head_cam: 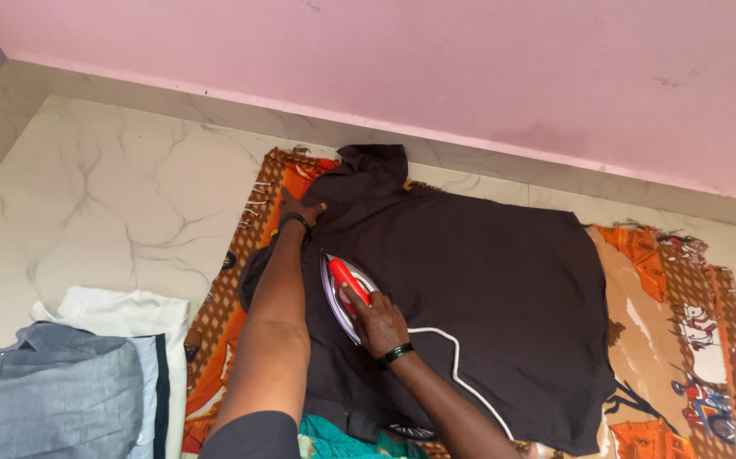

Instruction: The person irons a dark-colored shirt laid out on a patterned mat on the floor. They smooth the fabric, use a red iron to press the front and back, flip the shirt, and then fold it neatly.

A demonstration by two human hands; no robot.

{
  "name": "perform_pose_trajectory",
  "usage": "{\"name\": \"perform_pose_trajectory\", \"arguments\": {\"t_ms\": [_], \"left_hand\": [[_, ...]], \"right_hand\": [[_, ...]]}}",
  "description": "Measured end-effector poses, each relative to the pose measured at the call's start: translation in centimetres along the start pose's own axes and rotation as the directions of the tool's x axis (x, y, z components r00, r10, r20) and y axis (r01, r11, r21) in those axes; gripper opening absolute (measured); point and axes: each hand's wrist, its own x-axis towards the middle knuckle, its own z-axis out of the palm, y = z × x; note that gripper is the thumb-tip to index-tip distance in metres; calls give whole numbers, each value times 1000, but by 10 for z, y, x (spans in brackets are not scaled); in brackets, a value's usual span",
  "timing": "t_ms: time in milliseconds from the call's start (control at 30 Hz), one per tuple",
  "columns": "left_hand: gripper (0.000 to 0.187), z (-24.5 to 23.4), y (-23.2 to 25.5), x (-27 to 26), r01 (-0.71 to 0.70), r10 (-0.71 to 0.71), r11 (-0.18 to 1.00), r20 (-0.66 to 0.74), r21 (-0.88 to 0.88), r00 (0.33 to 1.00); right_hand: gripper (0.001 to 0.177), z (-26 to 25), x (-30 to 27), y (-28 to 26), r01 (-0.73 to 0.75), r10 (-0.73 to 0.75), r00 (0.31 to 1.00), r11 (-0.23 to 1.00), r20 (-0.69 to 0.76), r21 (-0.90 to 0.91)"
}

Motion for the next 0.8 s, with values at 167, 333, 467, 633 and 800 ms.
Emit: {"name": "perform_pose_trajectory", "arguments": {"t_ms": [167, 333, 467, 633, 800], "left_hand": [[55, -1, 15, 29, -66, 44, 987, 146, 149, 988], [29, -11, 25, 40, -78, 32, 976, -222, -203, 975], [37, -19, 18, 37, -359, 272, 884, -293, -300, 916], [49, -21, -8, -16, -416, 330, 777, -256, -473, 909], [60, -22, -62, -190, -489, 499, 854, 17, -175, 866]], "right_hand": [[74, 1, 3, 0, -9, 9, 1000, 1000, 1, 12], [72, -2, 2, -3, -9, 9, 1000, 1000, -7, 17], [74, -2, 4, -4, -26, 26, 1000, 1000, 0, 13], [70, 3, 2, 0, -3, 2, 1000, 1000, -7, -30], [66, 11, 3, 5, 36, -37, 999, 999, -40, -30]]}}
